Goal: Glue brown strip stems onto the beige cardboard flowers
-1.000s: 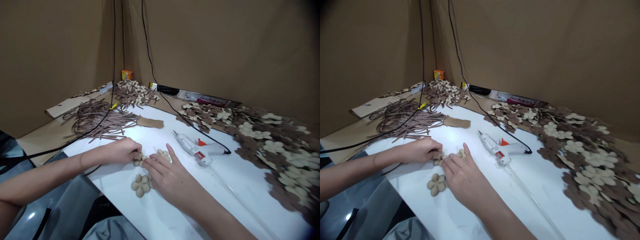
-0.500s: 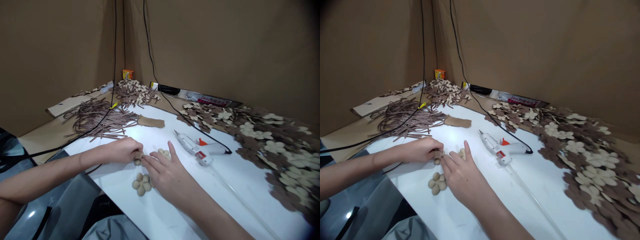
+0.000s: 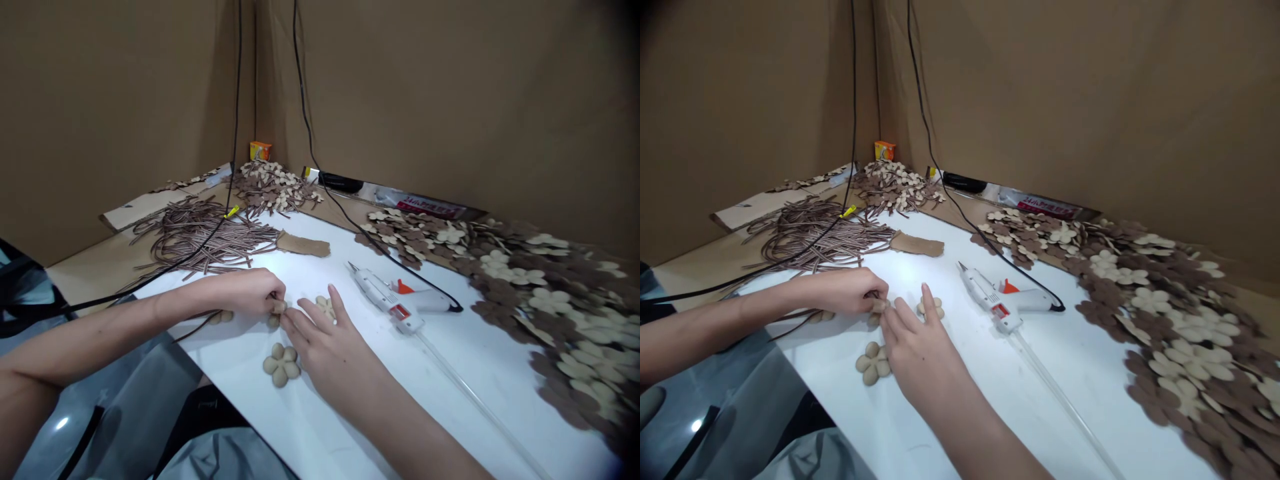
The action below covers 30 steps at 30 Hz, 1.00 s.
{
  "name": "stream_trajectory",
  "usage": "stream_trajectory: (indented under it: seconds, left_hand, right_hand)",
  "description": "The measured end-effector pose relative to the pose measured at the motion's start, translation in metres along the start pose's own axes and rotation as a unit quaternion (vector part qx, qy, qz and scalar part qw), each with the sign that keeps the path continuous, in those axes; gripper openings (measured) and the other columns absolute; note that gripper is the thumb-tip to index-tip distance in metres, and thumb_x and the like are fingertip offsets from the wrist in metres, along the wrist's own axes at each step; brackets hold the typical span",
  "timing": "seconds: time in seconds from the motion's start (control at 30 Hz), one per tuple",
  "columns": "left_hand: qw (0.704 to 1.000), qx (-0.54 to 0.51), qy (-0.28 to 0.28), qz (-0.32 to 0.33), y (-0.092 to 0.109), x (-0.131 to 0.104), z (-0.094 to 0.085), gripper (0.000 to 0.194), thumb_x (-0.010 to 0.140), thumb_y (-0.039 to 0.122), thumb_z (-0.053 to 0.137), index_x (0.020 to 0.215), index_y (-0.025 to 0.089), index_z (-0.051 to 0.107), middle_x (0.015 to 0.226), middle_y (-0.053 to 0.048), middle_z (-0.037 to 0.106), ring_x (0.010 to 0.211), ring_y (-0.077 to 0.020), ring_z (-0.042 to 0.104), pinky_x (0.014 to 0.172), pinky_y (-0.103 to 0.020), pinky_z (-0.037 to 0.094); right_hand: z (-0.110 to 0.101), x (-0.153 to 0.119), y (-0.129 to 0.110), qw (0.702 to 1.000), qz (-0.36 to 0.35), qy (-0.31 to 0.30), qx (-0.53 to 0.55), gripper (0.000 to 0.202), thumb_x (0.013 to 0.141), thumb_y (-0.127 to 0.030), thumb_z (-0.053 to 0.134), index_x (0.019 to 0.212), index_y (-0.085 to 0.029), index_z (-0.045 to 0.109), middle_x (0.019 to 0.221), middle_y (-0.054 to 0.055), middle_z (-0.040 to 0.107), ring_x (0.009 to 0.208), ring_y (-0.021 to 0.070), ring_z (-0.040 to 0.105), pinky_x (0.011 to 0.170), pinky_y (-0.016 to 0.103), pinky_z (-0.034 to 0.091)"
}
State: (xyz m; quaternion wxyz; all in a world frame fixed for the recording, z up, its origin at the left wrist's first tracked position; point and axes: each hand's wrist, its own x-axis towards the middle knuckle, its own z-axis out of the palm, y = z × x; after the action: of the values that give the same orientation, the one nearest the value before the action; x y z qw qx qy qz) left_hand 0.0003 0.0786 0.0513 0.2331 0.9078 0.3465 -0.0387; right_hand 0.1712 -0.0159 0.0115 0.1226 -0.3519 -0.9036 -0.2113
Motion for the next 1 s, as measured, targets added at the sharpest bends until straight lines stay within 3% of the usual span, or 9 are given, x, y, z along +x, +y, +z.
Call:
stream_trajectory:
  seconds: [0.33,0.77,0.87,0.93,1.0]
  left_hand:
    - [0.999,0.002,0.04,-0.013,-0.017,0.001,0.003,0.013,0.073,0.019,0.052,0.069,0.019,0.064,0.058,0.001,0.059,0.053,-0.0127,0.05,0.047,-0.021,0.03]
    - [0.989,0.076,0.119,-0.044,-0.014,-0.005,0.011,0.015,0.078,0.016,0.049,0.078,0.019,0.064,0.068,-0.002,0.064,0.064,-0.0179,0.058,0.056,-0.024,0.036]
    - [0.976,0.106,0.178,-0.068,0.0,-0.019,0.001,0.018,0.084,0.023,0.047,0.092,0.015,0.061,0.087,-0.009,0.065,0.087,-0.0257,0.057,0.071,-0.031,0.04]
    - [0.951,0.151,0.261,-0.065,0.013,-0.034,-0.003,0.025,0.088,0.031,0.047,0.102,0.013,0.057,0.104,-0.013,0.061,0.106,-0.0308,0.048,0.084,-0.04,0.037]
    - [0.921,0.191,0.336,-0.038,0.025,-0.048,0.001,0.024,0.091,0.03,0.041,0.102,0.014,0.056,0.11,-0.013,0.058,0.114,-0.0304,0.043,0.092,-0.045,0.031]
  right_hand:
    - [0.002,0.002,0.0,0.999,0.02,-0.005,0.025,0.032,0.077,-0.01,0.051,0.107,-0.011,0.063,0.097,0.011,0.063,0.101,0.0284,0.049,0.099,0.057,0.025]
    - [0.002,0.001,-0.011,0.997,0.069,-0.017,0.009,0.036,0.074,-0.007,0.049,0.107,-0.012,0.063,0.103,0.012,0.06,0.099,0.0277,0.048,0.101,0.052,0.027]
    - [-0.001,0.001,-0.008,0.994,0.098,-0.045,0.033,0.037,0.074,-0.008,0.05,0.108,-0.016,0.062,0.106,0.011,0.059,0.1,0.0279,0.048,0.101,0.053,0.028]
    - [-0.004,0.001,-0.006,0.991,0.113,-0.055,0.044,0.038,0.075,-0.009,0.05,0.111,-0.019,0.061,0.109,0.01,0.058,0.103,0.0284,0.047,0.101,0.054,0.029]
    - [-0.006,0.001,-0.005,0.989,0.125,-0.06,0.051,0.039,0.077,-0.009,0.049,0.112,-0.021,0.06,0.11,0.01,0.057,0.105,0.0285,0.047,0.101,0.055,0.029]
